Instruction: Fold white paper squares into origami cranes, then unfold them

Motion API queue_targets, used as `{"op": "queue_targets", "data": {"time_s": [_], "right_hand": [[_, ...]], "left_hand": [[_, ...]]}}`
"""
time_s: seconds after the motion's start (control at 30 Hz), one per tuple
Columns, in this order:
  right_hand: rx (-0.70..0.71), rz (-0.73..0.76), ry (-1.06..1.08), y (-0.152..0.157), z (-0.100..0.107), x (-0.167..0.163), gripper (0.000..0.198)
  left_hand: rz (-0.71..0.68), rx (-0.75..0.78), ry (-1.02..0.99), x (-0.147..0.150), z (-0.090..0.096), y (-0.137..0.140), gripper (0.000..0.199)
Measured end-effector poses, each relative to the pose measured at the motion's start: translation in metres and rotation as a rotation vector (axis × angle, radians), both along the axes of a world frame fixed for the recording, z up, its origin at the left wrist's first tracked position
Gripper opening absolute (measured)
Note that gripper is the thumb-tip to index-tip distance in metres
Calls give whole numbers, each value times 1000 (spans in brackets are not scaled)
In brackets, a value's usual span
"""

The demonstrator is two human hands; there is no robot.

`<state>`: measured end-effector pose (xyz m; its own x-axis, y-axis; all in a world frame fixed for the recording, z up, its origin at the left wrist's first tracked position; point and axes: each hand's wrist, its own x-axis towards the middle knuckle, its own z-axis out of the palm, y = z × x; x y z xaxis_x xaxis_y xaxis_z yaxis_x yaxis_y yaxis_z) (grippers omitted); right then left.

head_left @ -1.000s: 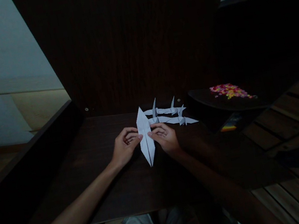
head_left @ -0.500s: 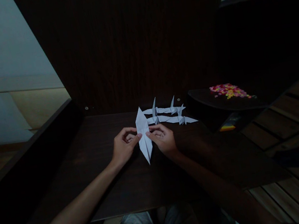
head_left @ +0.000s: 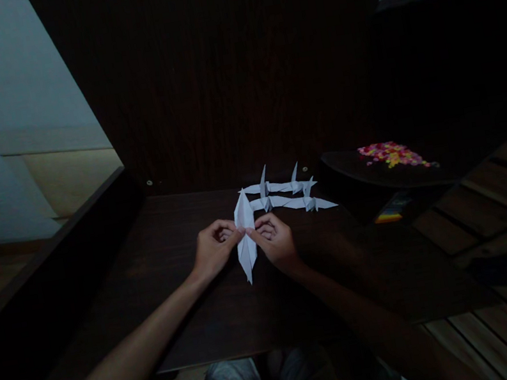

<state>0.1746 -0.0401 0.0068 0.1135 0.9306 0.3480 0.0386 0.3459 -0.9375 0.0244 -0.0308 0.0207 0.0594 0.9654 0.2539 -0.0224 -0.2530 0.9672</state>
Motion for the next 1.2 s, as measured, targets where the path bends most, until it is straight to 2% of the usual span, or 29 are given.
{"op": "queue_targets", "data": {"time_s": [0.27,0.53,0.8,1.03,1.2], "right_hand": [[119,45,-80,-3,7,3,22],[115,72,-66,-8,12,3,16],[145,-14,-91,-5,7,4,16],[215,-130,-265,-8,7,3,17],[247,-120,-316,-12,12,3,14]], "left_hand": [[35,26,41,0,7,-4,21],[64,153,143,0,8,-5,19],[38,218,218,1,8,-10,20],[49,304,322,1,9,-15,18],[75,325,333,1,12,-15,18]]}}
